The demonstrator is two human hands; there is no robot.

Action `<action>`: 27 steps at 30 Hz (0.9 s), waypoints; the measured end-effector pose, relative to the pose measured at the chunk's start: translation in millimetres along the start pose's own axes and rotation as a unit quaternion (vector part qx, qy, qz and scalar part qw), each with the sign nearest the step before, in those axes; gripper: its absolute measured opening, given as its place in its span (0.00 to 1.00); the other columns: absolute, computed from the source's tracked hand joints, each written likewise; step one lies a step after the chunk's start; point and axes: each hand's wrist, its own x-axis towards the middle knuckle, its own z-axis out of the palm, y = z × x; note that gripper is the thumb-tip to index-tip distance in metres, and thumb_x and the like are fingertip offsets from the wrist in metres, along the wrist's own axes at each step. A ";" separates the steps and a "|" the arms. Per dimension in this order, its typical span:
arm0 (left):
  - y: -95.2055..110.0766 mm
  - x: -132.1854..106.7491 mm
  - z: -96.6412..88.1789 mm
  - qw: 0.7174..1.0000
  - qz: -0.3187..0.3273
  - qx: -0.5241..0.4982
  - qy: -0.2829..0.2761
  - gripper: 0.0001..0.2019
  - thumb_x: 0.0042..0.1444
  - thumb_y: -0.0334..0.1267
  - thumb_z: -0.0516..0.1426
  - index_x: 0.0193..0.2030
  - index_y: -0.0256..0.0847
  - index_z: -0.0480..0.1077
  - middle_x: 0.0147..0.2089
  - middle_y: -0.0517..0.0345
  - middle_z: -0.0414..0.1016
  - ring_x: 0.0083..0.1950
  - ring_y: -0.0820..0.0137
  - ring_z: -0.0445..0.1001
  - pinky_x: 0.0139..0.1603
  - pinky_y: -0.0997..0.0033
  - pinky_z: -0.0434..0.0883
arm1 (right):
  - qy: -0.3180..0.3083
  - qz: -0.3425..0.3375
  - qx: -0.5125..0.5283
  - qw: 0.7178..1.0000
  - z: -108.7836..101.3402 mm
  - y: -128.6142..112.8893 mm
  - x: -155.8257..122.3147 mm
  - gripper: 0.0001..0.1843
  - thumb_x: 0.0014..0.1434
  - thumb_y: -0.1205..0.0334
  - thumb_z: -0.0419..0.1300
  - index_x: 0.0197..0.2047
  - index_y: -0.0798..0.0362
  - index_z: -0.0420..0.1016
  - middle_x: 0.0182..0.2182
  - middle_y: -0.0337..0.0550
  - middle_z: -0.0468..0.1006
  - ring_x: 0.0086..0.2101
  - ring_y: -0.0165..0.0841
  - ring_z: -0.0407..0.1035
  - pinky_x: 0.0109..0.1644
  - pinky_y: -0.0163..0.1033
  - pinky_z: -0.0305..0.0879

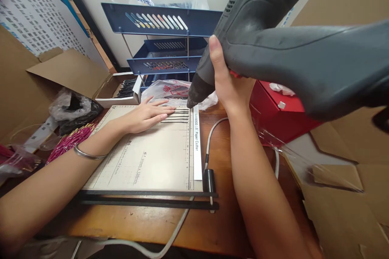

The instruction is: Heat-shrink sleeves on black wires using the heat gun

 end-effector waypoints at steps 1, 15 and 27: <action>0.4 0.0 -0.1 1.000 0.000 0.000 -0.001 0.33 0.80 0.58 0.38 0.78 0.51 0.69 0.80 0.57 0.67 0.87 0.50 0.53 0.85 0.27 0.35 | 0.004 0.000 0.000 1.000 1.1 -1.1 -0.9 0.33 0.66 0.40 0.69 0.69 0.44 0.74 0.74 0.38 0.73 0.79 0.41 0.57 0.87 0.50 0.48; 14.1 3.7 9.4 0.995 -0.065 0.017 0.069 0.37 0.77 0.54 0.39 0.82 0.35 0.60 0.83 0.46 0.61 0.85 0.55 0.58 0.87 0.40 0.45 | 0.026 -0.018 0.052 0.998 1.1 -0.9 6.6 0.29 0.66 0.41 0.68 0.64 0.47 0.77 0.70 0.43 0.77 0.77 0.40 0.61 0.84 0.48 0.58; 29.4 4.0 16.6 0.992 -0.095 0.050 -0.073 0.43 0.77 0.56 0.34 0.87 0.26 0.37 0.89 0.41 0.31 0.90 0.57 0.31 0.88 0.49 0.30 | -0.005 -0.033 0.050 0.998 -1.4 -10.7 7.3 0.25 0.68 0.44 0.68 0.62 0.47 0.79 0.68 0.43 0.80 0.71 0.41 0.70 0.83 0.45 0.58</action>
